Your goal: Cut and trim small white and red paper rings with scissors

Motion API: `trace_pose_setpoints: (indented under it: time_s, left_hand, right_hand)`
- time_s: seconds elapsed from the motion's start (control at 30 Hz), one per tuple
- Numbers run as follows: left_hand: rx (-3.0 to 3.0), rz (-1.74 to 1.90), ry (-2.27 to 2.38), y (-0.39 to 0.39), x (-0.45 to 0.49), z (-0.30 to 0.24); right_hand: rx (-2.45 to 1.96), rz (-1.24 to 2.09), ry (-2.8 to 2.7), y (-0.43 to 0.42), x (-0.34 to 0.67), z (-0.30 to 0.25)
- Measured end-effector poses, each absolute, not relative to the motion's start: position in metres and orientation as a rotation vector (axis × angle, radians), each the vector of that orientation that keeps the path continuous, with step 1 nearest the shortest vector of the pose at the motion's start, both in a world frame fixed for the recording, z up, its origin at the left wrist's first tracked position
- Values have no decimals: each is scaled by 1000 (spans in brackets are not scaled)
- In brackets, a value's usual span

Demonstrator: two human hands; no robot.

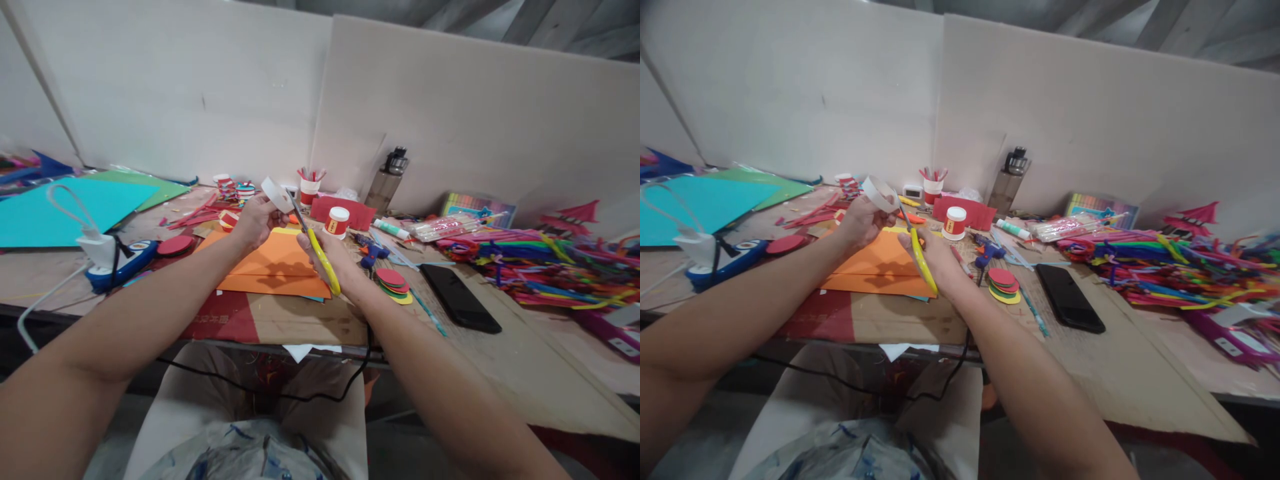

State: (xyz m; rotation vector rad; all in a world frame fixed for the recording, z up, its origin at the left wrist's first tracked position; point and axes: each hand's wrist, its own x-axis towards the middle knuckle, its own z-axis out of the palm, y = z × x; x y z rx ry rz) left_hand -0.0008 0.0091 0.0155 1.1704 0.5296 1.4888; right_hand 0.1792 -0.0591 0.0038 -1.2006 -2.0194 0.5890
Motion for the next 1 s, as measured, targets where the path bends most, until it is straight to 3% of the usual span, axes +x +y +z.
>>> trace_pose_setpoints:
  time_s: [1.0]
  left_hand:
    - [1136, 1572, 557, 15, -2, 6]
  right_hand:
    - [-1362, 537, -2041, -64, 178, 11]
